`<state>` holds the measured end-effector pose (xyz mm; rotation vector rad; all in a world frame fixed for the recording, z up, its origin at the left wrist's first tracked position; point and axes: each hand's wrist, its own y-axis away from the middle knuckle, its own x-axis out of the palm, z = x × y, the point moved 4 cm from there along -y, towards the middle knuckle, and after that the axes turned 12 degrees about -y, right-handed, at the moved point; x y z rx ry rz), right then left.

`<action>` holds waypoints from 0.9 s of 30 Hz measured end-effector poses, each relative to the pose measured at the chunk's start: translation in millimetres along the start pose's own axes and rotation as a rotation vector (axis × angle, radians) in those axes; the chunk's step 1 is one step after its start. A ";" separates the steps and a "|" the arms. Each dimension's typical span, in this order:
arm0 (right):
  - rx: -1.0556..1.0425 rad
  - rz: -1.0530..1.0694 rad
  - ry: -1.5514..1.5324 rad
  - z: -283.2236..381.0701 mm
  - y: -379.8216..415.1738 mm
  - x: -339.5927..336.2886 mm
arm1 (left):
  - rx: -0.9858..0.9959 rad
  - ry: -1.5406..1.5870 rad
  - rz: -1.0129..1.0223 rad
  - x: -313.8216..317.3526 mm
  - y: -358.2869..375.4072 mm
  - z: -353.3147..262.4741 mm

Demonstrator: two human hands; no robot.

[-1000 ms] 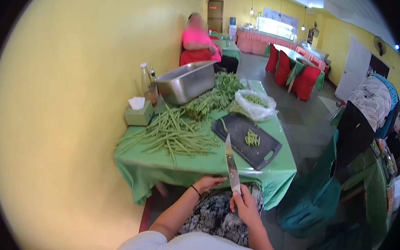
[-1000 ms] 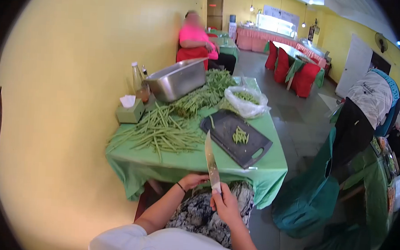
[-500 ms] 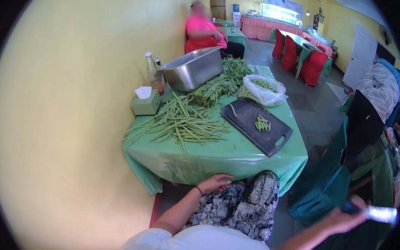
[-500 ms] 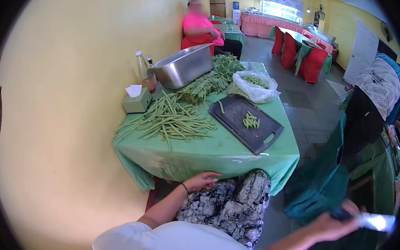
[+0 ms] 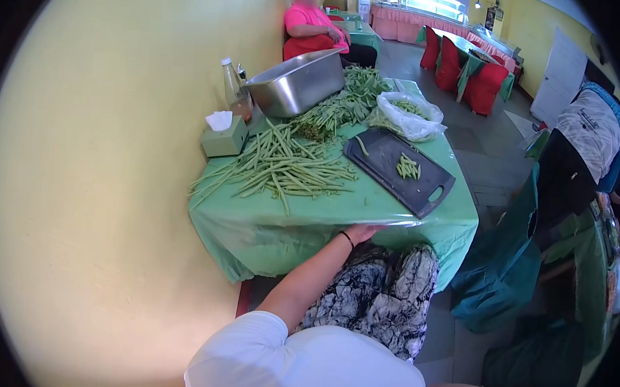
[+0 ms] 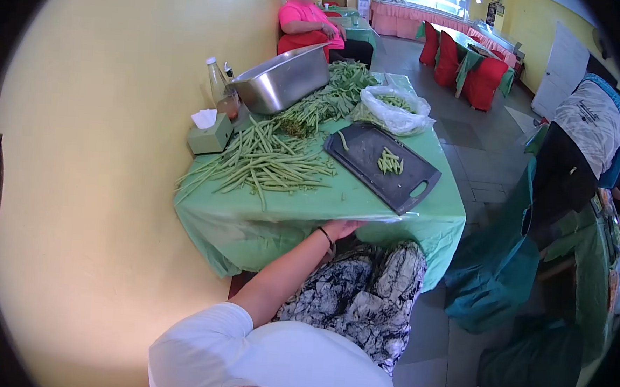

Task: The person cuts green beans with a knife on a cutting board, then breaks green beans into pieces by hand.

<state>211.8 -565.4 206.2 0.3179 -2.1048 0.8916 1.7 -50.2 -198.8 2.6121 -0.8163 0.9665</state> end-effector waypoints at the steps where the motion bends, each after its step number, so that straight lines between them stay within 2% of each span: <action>1: 0.110 -0.101 -0.175 -6.1 -0.2 -5.6 | 0.008 0.027 0.018 -0.5 2.8 -4.8; 2: 0.200 -0.223 -0.359 -12.0 0.2 -11.1 | 0.068 0.035 0.025 -0.5 7.9 -9.6; 3: 0.233 -0.114 -0.190 -17.1 -6.5 -27.8 | 0.132 0.043 0.030 9.2 21.2 -24.4; 4: 0.263 -0.005 -0.025 -25.1 -12.5 -50.3 | 0.141 0.044 0.024 -22.3 20.9 -14.1; 5: 0.288 0.104 0.138 -34.0 -17.3 -75.1 | 0.368 -0.613 -0.136 -77.0 16.2 0.2; 7: 0.304 0.311 0.286 -51.0 -18.5 -114.3 | 0.587 -1.274 -0.309 -100.2 39.7 -25.1; 9: 0.302 0.404 0.265 -63.6 -2.1 -126.0 | 0.560 -1.043 -0.570 -116.6 66.5 -75.4; 11: 0.356 0.372 0.355 -77.1 20.8 -120.6 | 0.504 -0.823 -0.792 -129.5 101.3 -122.1; 13: 0.377 0.345 0.490 -88.0 43.1 -107.8 | 0.371 -0.874 -0.967 -145.5 142.2 -150.2; 15: 0.381 0.308 0.709 -96.1 65.0 -89.8 | 0.147 -1.030 -1.045 -159.1 177.4 -153.5; 17: 0.383 0.283 0.819 -108.2 77.5 -84.8 | -0.223 -1.312 -0.907 -171.3 215.8 -132.0; 19: 0.468 0.168 0.714 -120.4 86.5 -86.4 | -0.511 -1.490 -0.782 -181.3 253.8 -106.7; 22: 0.548 0.047 0.609 -132.8 101.7 -89.9 | -0.904 -1.586 -0.671 -197.7 330.5 -53.8; 24: 0.674 0.089 0.542 -144.2 116.6 -90.9 | -1.110 -1.536 -0.603 -200.0 378.5 -15.8; 27: 0.841 0.143 0.497 -158.3 143.6 -88.7 | -1.248 -1.399 -0.507 -183.8 422.9 41.8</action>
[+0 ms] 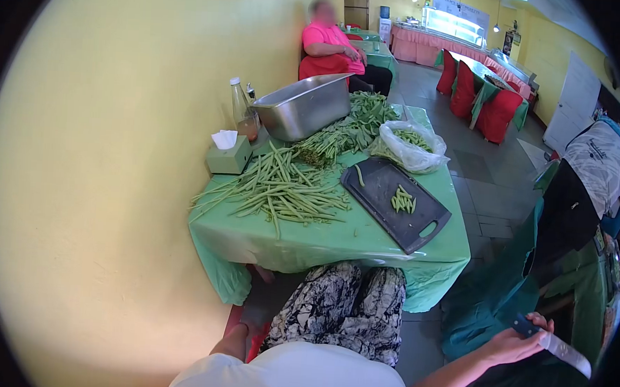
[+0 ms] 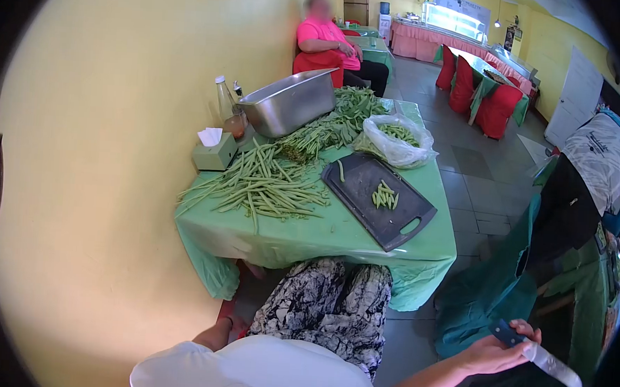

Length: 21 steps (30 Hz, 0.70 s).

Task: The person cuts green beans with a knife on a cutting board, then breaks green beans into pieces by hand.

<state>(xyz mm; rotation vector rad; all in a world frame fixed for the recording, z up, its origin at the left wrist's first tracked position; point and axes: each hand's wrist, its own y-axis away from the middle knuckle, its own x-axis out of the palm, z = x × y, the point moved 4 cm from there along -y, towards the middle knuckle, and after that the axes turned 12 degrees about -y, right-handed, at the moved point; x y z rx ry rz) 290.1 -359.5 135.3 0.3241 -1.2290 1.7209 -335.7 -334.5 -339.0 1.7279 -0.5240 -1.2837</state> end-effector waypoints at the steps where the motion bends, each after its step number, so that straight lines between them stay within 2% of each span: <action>1: 0.040 0.001 0.030 -7.0 5.4 5.9 | 0.003 0.016 0.043 17.3 2.7 -0.7; 5: 0.140 0.055 -0.048 -28.9 26.3 27.7 | 0.039 0.053 0.041 35.0 9.2 -19.4; 10: 0.226 0.158 -0.066 -48.9 62.6 44.5 | 0.109 0.030 -0.059 -6.5 17.3 -47.5; 15: 0.468 0.283 0.052 -64.4 106.9 25.5 | 0.329 0.038 -0.126 -61.9 52.8 -118.6; 19: 0.654 0.217 -0.066 -67.1 105.0 9.9 | 0.489 0.032 -0.086 -77.1 105.3 -153.3; 21: 0.651 0.211 -0.065 -65.2 103.1 11.2 | 0.534 0.038 -0.076 -80.7 128.9 -161.7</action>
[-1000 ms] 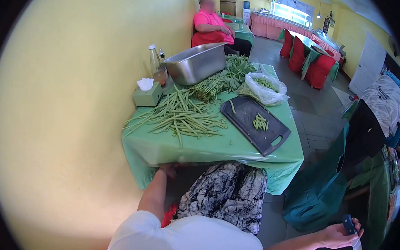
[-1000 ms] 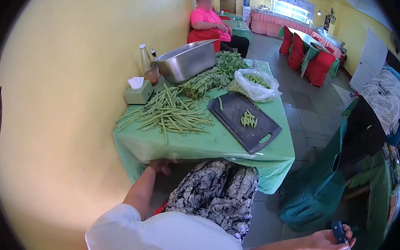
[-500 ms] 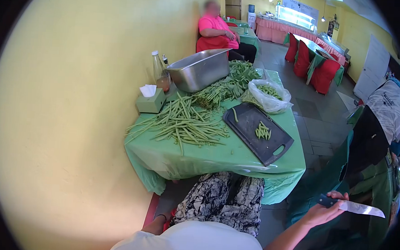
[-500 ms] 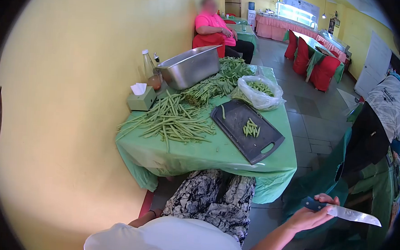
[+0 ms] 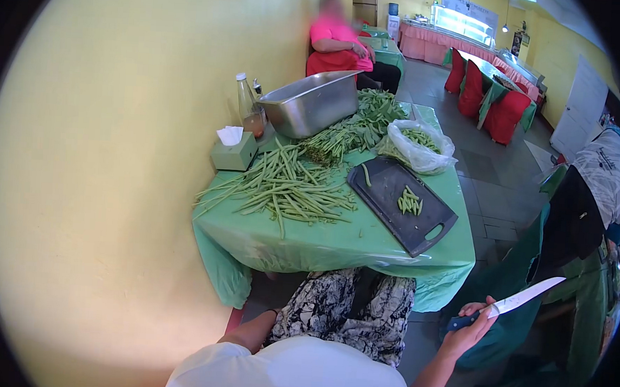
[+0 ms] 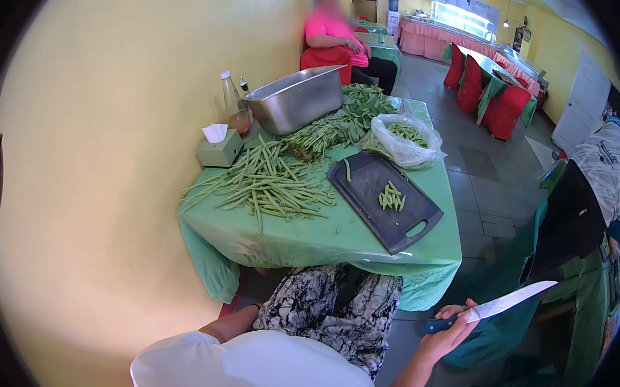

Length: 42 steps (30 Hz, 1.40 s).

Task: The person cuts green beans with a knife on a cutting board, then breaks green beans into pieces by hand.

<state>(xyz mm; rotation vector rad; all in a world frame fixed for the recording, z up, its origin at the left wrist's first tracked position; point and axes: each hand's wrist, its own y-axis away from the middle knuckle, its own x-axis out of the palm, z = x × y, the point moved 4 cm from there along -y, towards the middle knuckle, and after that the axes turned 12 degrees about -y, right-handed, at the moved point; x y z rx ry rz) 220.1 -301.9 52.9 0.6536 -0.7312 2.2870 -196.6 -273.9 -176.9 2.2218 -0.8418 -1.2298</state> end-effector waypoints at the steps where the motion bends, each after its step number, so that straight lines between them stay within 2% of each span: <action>1: 0.001 0.001 0.003 2.5 -1.2 1.4 | 0.022 0.015 0.001 -3.9 6.6 -11.1; 7: 0.079 0.094 -0.023 -10.3 -39.3 15.7 | 0.038 0.128 -0.111 -23.6 46.8 -33.0; 10: 0.135 0.103 -0.037 -36.9 -66.5 32.2 | -0.077 0.183 -0.131 -27.0 52.5 -21.4; 13: 0.258 0.083 -0.020 -70.9 -96.1 51.1 | -0.261 0.224 -0.082 -25.6 13.7 -8.1; 22: 0.350 0.176 0.189 -146.0 -198.9 96.8 | -0.386 0.203 -0.062 -92.3 -73.8 -20.0; 27: 0.369 0.179 0.222 -153.6 -210.8 99.8 | -0.372 0.176 -0.074 -104.6 -86.5 -24.2; 33: 0.292 0.209 0.211 -148.3 -195.9 79.2 | -0.287 0.098 -0.129 -113.1 -110.9 -24.0; 36: 0.323 0.149 0.367 -136.6 -177.7 78.6 | -0.231 0.040 -0.144 -115.7 -117.7 -26.3; 38: 0.307 0.254 0.547 -129.9 -164.1 79.6 | -0.182 0.005 -0.145 -111.6 -111.3 -27.6; 42: 0.269 0.261 0.574 -104.5 -135.2 67.6 | -0.059 -0.056 -0.079 -86.5 -73.3 -47.1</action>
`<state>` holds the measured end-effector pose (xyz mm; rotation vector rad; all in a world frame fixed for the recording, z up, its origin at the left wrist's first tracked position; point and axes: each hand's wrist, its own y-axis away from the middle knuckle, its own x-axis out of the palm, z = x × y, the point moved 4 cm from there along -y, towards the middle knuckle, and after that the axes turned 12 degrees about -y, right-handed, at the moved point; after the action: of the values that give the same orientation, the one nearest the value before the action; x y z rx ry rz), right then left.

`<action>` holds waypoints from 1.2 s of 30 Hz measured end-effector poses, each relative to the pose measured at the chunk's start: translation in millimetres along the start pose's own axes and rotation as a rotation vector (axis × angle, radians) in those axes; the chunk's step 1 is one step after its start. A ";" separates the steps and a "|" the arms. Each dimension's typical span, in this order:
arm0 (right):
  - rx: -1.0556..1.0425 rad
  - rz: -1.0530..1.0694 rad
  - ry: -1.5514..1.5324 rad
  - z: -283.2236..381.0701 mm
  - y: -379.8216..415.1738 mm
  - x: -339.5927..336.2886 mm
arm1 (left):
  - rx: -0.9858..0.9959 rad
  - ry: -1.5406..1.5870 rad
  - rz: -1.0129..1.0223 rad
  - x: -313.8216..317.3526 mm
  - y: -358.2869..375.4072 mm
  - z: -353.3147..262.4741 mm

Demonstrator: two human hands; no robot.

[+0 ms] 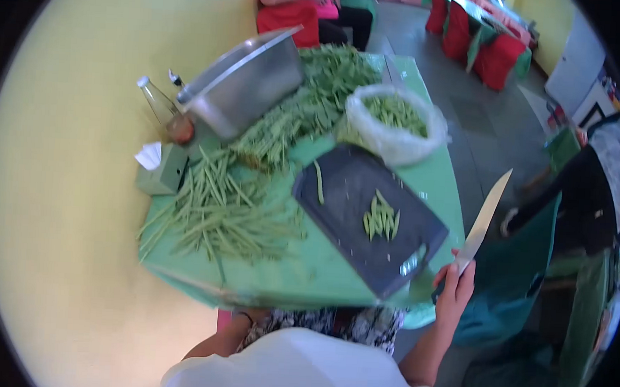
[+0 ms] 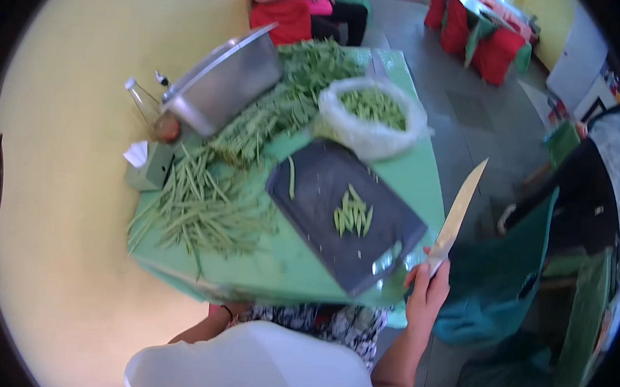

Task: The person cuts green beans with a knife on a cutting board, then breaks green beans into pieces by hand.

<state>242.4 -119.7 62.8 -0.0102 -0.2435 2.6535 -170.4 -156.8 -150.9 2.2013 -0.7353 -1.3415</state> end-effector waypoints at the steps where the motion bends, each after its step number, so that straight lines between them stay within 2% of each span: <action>1: -0.006 -0.019 -0.033 1.0 9.8 -6.4 | 0.045 -0.019 0.021 2.1 13.1 -8.2; 5: 0.084 -0.049 -0.072 -21.0 42.2 -35.5 | 0.372 -0.074 0.018 -30.1 71.1 -64.3; 6: 0.107 -0.040 -0.091 -24.9 47.8 -41.1 | 0.465 -0.042 0.003 -44.1 83.7 -84.7; 8: 0.102 -0.035 -0.119 -31.1 53.9 -48.3 | 0.646 0.214 -0.023 -82.6 105.0 -138.3; 9: 0.113 -0.036 -0.146 -35.4 58.5 -49.6 | 0.637 0.216 -0.056 -104.9 116.3 -160.9; 11: 0.149 -0.032 -0.196 -41.2 67.0 -47.6 | 1.077 0.222 -0.360 -153.9 154.6 -209.9; 13: 0.135 0.000 -0.208 -38.9 71.6 -45.2 | 1.383 0.437 -0.406 -180.0 177.7 -237.8; 14: 0.129 0.002 -0.215 -37.9 74.0 -44.9 | 1.372 0.441 -0.430 -189.0 184.2 -261.0; 20: 0.154 0.060 -0.202 -37.4 84.9 -41.6 | 1.807 0.656 -0.359 -199.2 223.2 -337.6; 26: 0.182 0.048 -0.202 -42.2 90.5 -48.9 | 1.993 0.754 -0.360 -179.1 233.2 -348.1; 32: 0.178 0.034 -0.194 -35.9 88.7 -38.5 | 2.040 0.769 -0.401 -175.7 232.6 -348.1; 36: 0.165 0.099 -0.218 -38.5 87.5 -25.7 | 2.043 0.770 -0.438 -178.0 232.3 -345.4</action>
<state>227.2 -201.3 8.7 0.3297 -0.0953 2.7649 25.2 -179.9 256.7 3.8666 -1.6050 1.1108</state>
